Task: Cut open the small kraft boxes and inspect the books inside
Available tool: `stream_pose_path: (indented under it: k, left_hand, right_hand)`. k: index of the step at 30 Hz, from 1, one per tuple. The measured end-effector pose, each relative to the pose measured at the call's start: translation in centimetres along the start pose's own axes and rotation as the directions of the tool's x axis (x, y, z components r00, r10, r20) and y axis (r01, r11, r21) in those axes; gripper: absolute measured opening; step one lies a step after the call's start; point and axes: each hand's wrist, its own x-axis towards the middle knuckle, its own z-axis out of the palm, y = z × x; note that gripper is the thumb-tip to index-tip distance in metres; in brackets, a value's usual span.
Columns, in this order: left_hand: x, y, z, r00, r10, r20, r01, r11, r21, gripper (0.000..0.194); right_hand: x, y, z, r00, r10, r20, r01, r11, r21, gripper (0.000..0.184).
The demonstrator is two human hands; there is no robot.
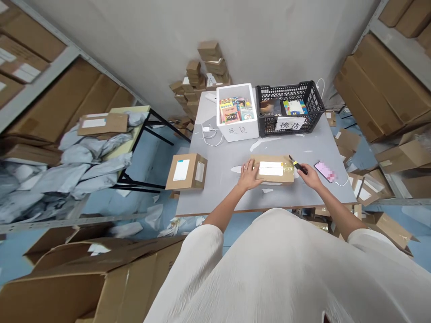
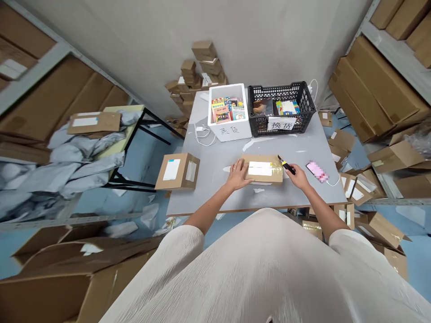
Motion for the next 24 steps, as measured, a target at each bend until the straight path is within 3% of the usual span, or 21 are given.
stream_pose_path:
  k: [4, 8, 16, 20, 24]
  left_hand:
    - [-1.4, -1.3, 0.7, 0.999, -0.053, 0.008, 0.054, 0.994, -0.096, 0.120]
    - [-1.1, -1.2, 1.1, 0.997, -0.069, 0.016, 0.071, 0.983, -0.167, 0.114]
    - [0.6, 0.8, -0.8, 0.999, 0.034, 0.022, -0.030, 0.986, -0.167, 0.086]
    - [2.2, 1.7, -0.9, 0.999, -0.031, 0.008, 0.032, 0.966, -0.258, 0.080]
    - [3.2, 1.4, -0.3, 0.989, -0.135, -0.066, 0.097, 0.909, -0.406, 0.087]
  right_hand:
    - [-0.1, -1.2, 1.7, 0.999, 0.035, 0.034, -0.038, 0.997, 0.066, 0.057]
    - [-0.4, -1.8, 2.5, 0.998, 0.060, -0.017, -0.058, 0.995, 0.084, 0.061]
    - [0.9, -1.5, -0.4, 0.981, 0.121, -0.151, -0.103, 0.987, 0.120, 0.067]
    - [1.2, -1.1, -1.1, 0.969, 0.200, -0.146, -0.188, 0.978, 0.088, 0.065]
    - [0.6, -0.4, -0.6, 0.970, 0.206, -0.128, -0.190, 0.973, 0.130, 0.063]
